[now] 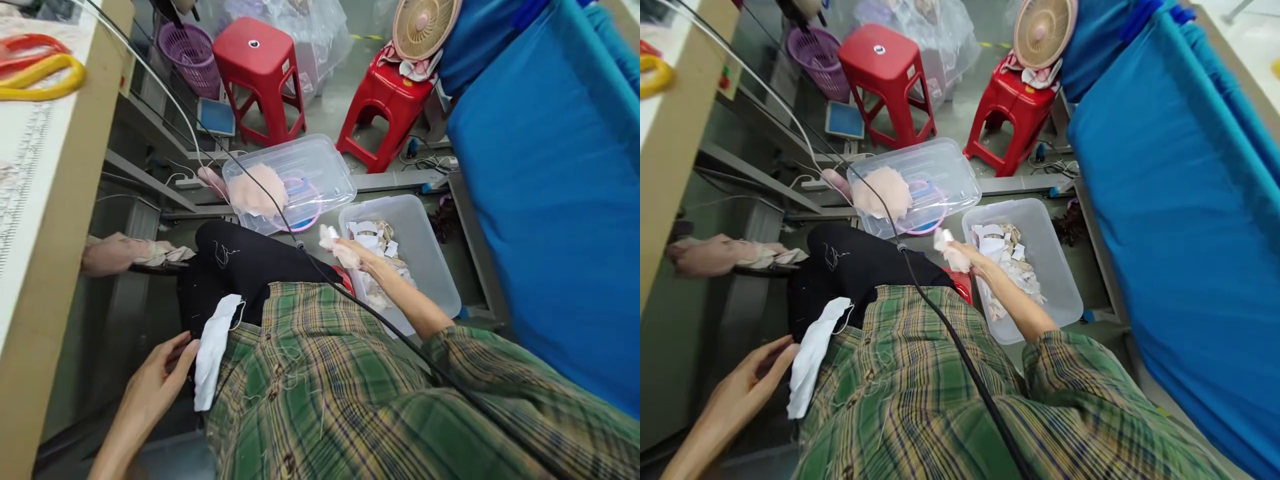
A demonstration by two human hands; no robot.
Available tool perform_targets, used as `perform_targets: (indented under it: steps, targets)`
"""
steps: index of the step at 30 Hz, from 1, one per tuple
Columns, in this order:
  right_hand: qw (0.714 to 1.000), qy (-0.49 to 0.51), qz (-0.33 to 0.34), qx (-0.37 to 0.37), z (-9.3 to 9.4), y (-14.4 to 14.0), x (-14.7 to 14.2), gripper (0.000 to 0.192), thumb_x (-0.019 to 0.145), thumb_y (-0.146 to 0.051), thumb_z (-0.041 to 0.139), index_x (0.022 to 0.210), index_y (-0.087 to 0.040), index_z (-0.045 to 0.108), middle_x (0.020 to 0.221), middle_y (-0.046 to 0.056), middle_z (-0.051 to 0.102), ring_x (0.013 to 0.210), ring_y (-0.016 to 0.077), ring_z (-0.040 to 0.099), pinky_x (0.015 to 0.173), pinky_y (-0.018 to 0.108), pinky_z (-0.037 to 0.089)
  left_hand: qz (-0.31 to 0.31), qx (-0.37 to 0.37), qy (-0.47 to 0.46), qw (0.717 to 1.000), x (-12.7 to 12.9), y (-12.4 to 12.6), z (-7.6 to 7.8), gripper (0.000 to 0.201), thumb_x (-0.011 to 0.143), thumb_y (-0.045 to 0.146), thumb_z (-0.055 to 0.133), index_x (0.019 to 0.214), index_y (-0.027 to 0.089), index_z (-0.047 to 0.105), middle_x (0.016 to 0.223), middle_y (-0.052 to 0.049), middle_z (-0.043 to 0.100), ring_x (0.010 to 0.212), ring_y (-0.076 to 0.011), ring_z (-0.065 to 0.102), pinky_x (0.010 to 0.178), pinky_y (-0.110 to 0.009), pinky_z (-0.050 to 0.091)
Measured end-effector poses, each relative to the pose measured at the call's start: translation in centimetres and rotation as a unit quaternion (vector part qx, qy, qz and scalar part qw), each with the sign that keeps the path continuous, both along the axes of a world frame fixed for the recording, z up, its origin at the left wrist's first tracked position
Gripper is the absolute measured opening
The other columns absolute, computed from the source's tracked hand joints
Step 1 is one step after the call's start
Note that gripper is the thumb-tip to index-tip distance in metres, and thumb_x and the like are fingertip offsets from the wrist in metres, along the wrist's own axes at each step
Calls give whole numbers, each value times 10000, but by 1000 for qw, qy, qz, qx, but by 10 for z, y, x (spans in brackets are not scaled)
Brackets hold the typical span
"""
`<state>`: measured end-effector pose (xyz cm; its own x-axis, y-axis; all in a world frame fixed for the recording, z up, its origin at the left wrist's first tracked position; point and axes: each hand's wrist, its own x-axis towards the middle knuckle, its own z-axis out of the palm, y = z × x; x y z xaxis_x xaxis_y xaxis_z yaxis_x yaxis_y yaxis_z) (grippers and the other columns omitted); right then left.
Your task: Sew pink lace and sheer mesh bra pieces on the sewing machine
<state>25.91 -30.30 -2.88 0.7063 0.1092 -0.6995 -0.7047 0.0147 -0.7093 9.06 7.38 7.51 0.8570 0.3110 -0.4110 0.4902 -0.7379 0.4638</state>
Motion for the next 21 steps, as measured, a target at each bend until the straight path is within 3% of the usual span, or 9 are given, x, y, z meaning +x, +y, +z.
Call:
perform_targets:
  steps: [3, 6, 11, 15, 17, 19, 21]
  targets:
    - [994, 8, -84, -63, -15, -30, 5, 292, 884, -409, 562, 695, -193, 508, 556, -4, 541, 481, 108, 475, 435, 203, 372, 72, -31, 64, 995, -13, 2, -3, 465, 657, 598, 606, 865, 186, 665, 938, -128, 716, 847, -299, 680, 655, -352, 540]
    - [990, 10, -102, -92, -20, -42, -1, 335, 889, -485, 486, 691, -226, 409, 569, -10, 524, 485, 106, 465, 439, 198, 369, 125, -80, 50, 988, -24, -7, -3, 533, 636, 627, 623, 904, 169, 670, 968, -128, 706, 903, -283, 654, 759, -356, 526]
    - [993, -33, -17, -110, -24, -18, -6, 228, 785, -423, 542, 726, -216, 466, 641, 7, 535, 518, 109, 478, 472, 214, 369, 160, -191, 9, 969, -40, -21, -9, 483, 683, 582, 669, 920, 163, 695, 858, -78, 697, 796, -205, 614, 691, -281, 481]
    - [983, -118, 76, -122, -9, 26, -16, 218, 706, -395, 638, 764, -188, 601, 622, -4, 531, 519, 117, 423, 476, 235, 320, 162, -203, -23, 965, -47, -25, -18, 393, 718, 512, 693, 892, 160, 687, 705, -15, 610, 643, -140, 523, 561, -221, 399]
    - [955, -204, 169, -134, 8, 48, -25, 196, 721, -364, 652, 799, -184, 663, 627, -3, 547, 534, 124, 422, 512, 256, 344, 140, -202, -20, 969, -50, -27, -17, 376, 795, 521, 608, 846, 155, 676, 706, -11, 601, 638, -132, 502, 545, -215, 372]
    - [884, -337, 296, -132, 26, 71, -34, 187, 793, -336, 605, 868, -192, 699, 670, 9, 578, 554, 131, 446, 568, 283, 394, 100, -200, -9, 975, -51, -29, -15, 392, 833, 527, 562, 860, 152, 672, 732, -11, 611, 655, -134, 508, 552, -218, 370]
    - [810, -439, 379, -90, 39, 96, -43, 233, 862, -323, 539, 969, -198, 704, 754, 37, 611, 620, 152, 513, 634, 311, 451, 58, -181, -6, 982, -52, -31, -12, 375, 828, 517, 586, 881, 155, 667, 721, 2, 607, 647, -132, 509, 555, -220, 369]
